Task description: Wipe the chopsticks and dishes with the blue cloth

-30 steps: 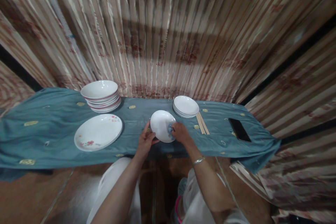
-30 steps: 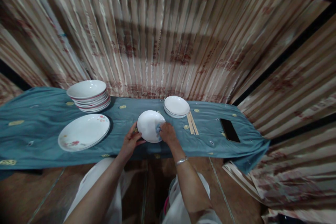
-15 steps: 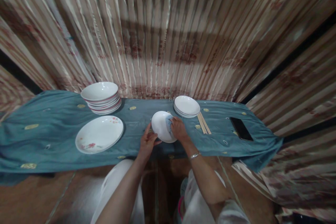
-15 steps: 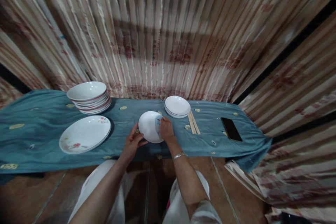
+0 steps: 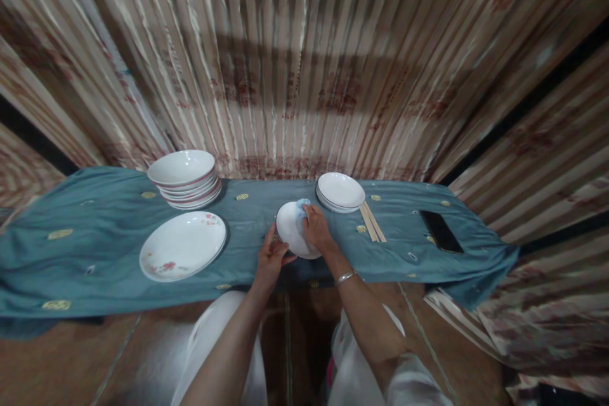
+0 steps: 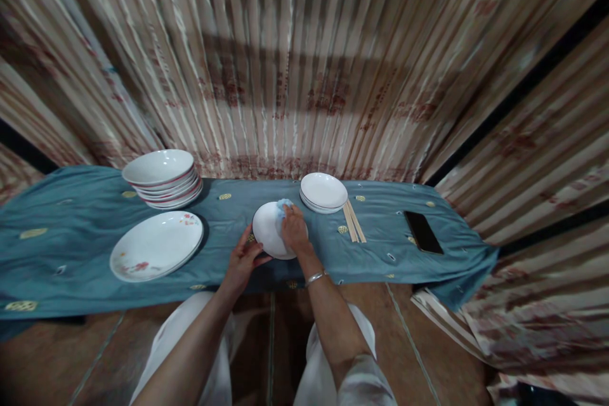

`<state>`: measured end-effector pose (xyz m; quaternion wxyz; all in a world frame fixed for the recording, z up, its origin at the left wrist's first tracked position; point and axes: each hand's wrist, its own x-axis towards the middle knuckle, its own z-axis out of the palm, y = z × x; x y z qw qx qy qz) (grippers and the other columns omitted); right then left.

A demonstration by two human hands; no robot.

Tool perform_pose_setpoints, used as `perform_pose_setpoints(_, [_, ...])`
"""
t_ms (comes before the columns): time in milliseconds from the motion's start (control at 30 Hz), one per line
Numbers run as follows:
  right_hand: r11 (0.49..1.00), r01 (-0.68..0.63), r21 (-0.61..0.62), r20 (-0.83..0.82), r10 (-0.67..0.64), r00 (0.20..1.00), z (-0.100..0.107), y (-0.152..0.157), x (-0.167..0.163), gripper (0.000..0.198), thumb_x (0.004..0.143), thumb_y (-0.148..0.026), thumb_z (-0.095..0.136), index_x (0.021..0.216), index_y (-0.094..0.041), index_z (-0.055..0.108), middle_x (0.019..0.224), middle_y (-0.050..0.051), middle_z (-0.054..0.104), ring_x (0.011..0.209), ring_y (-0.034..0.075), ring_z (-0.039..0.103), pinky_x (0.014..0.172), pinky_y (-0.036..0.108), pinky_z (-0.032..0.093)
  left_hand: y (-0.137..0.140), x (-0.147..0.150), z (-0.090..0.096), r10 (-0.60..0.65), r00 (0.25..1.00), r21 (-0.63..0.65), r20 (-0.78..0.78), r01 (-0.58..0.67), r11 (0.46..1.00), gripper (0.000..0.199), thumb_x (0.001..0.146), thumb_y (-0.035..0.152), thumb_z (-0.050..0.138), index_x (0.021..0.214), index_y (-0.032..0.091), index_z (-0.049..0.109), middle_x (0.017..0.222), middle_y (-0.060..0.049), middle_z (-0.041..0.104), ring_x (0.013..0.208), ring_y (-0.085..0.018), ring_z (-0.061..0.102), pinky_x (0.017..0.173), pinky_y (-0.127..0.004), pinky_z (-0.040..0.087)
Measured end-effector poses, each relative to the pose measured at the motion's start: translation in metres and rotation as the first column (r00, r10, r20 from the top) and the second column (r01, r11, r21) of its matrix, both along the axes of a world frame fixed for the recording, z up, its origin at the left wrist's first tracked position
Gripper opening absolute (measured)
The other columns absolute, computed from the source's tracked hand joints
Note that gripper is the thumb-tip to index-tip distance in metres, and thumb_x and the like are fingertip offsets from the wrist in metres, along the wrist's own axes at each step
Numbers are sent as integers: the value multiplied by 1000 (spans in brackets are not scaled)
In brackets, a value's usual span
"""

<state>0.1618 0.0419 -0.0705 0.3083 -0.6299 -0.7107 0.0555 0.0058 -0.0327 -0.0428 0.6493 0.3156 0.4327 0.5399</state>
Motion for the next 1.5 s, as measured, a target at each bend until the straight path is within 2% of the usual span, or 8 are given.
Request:
perform_pose_setpoints(200, [999, 9, 34, -45, -8, 999, 3, 9, -8, 49, 87, -13, 41, 136, -7, 43, 131, 18, 55, 127, 25, 45, 110, 42, 35, -1, 1, 3, -2, 1000, -16, 3, 2, 1000, 81, 70, 16, 71, 143, 25, 40, 89, -1, 67, 79, -17, 64, 64, -31, 60])
perform_pose_setpoints(367, [1000, 16, -7, -64, -16, 998, 10, 14, -16, 51, 84, -14, 43, 134, -6, 46, 127, 20, 56, 123, 26, 47, 108, 43, 36, -3, 1, 5, -11, 1000, -13, 15, 11, 1000, 84, 68, 18, 74, 144, 25, 39, 95, -3, 69, 81, -18, 66, 66, -32, 60])
perform_pose_setpoints(533, [999, -10, 51, -113, 16, 993, 15, 13, -24, 49, 84, -15, 45, 133, -13, 49, 126, 13, 57, 122, 23, 47, 108, 40, 36, -3, 1, 5, -20, 1000, -14, 11, 20, 1000, 85, 68, 19, 75, 144, 26, 39, 97, -3, 70, 82, -18, 67, 67, -32, 60])
perform_pose_setpoints(667, [996, -73, 54, -112, 79, 991, 21, 11, -27, 46, 85, -16, 44, 130, -9, 53, 124, 15, 57, 120, 22, 48, 108, 36, 36, -2, 2, 4, -15, 1000, -19, 7, 15, 1000, 84, 69, 18, 73, 145, 25, 37, 98, -3, 70, 82, -18, 67, 68, -33, 61])
perform_pose_setpoints(900, [975, -215, 61, -185, 223, 957, 31, 3, -33, 42, 86, -15, 45, 127, -15, 56, 126, 12, 57, 120, 21, 50, 107, 36, 37, 0, 1, -1, -8, 1000, -25, 13, 8, 1000, 78, 72, 14, 69, 143, 26, 40, 97, -3, 70, 80, -18, 66, 69, -37, 61])
perform_pose_setpoints(1133, [951, -306, 32, -263, 303, 916, 39, -10, -39, 37, 84, -13, 48, 118, -17, 61, 125, 11, 59, 118, 20, 52, 107, 36, 38, -1, 1, -1, 8, 999, -20, 31, -7, 1000, 80, 69, 14, 71, 142, 25, 42, 101, -4, 69, 83, -18, 66, 69, -34, 61])
perform_pose_setpoints(1367, [914, -403, 46, -382, 389, 838, 41, -19, -39, 32, 80, -9, 51, 107, -18, 66, 116, 8, 65, 110, 19, 57, 102, 35, 42, -3, 1, -1, 21, 998, -15, 51, -20, 1000, 79, 68, 17, 71, 142, 21, 42, 81, -1, 67, 75, -17, 65, 70, -36, 60])
perform_pose_setpoints(1500, [882, -470, 24, -466, 426, 775, 41, -24, -36, 28, 79, -9, 52, 99, -19, 69, 111, 5, 67, 105, 17, 60, 98, 32, 44, -3, 2, 2, 35, 997, -19, 68, -34, 999, 76, 62, 18, 75, 134, 20, 49, 88, -3, 69, 78, -18, 66, 68, -35, 60])
